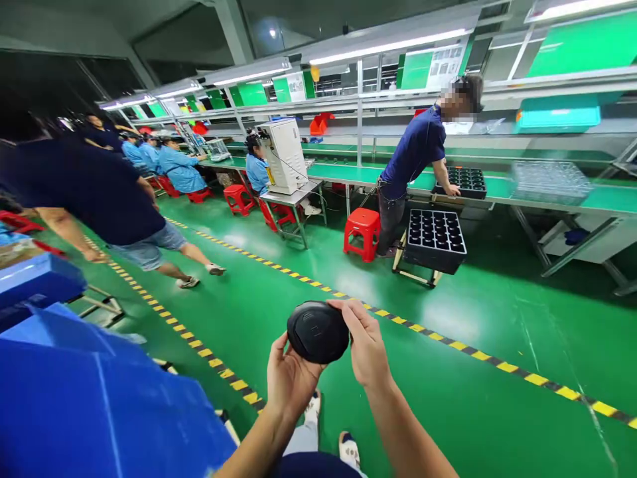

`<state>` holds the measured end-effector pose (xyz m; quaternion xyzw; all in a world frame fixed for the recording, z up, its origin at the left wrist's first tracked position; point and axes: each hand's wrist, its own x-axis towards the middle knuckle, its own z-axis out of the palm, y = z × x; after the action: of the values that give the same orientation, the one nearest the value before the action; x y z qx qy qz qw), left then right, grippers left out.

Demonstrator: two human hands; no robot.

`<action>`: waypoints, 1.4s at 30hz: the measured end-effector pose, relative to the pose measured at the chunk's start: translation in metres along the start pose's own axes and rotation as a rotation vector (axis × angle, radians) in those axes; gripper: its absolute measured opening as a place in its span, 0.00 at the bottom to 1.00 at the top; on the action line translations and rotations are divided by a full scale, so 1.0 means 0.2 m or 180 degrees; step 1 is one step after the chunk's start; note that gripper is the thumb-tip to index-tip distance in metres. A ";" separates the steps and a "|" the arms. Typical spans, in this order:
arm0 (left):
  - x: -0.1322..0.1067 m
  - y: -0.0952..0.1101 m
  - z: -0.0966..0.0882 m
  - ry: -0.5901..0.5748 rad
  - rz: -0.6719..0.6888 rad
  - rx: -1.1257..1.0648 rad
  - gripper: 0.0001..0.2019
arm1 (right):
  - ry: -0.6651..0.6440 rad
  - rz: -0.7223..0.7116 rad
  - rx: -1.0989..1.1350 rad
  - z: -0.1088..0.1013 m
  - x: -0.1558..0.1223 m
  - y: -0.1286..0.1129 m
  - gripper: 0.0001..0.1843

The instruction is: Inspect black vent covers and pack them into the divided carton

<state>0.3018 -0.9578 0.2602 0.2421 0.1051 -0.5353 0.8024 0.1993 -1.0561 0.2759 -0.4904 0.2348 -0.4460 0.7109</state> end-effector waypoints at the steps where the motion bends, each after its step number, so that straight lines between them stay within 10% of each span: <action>1: 0.04 0.02 0.03 -0.0031 -0.0042 -0.0013 0.14 | 0.0042 -0.0016 0.0012 0.01 0.04 -0.01 0.16; 10: 0.42 0.48 0.12 -0.0272 0.0017 -0.0118 0.17 | 0.0006 0.0074 0.0160 0.36 0.58 0.18 0.19; 18: 0.75 1.39 0.07 0.0172 0.0834 0.0507 0.18 | -0.0844 0.0657 0.0313 1.04 1.12 0.54 0.20; 25: 0.78 2.15 -0.28 0.0871 0.1087 0.0582 0.29 | -0.2128 0.2230 0.0373 1.59 1.20 1.01 0.19; 33: 0.60 2.50 -0.62 0.1808 0.1951 0.0028 0.26 | -0.3429 0.3285 -0.0204 2.13 1.30 1.40 0.19; 42: 0.65 2.87 -0.67 0.2632 0.2491 -0.0215 0.24 | -0.4709 0.3766 -0.0415 2.67 1.60 1.76 0.20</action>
<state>0.8882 -0.8189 0.2479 0.4266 0.3300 -0.0552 0.8403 0.9113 -1.0287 0.2077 -0.4888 -0.0402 0.4243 0.7612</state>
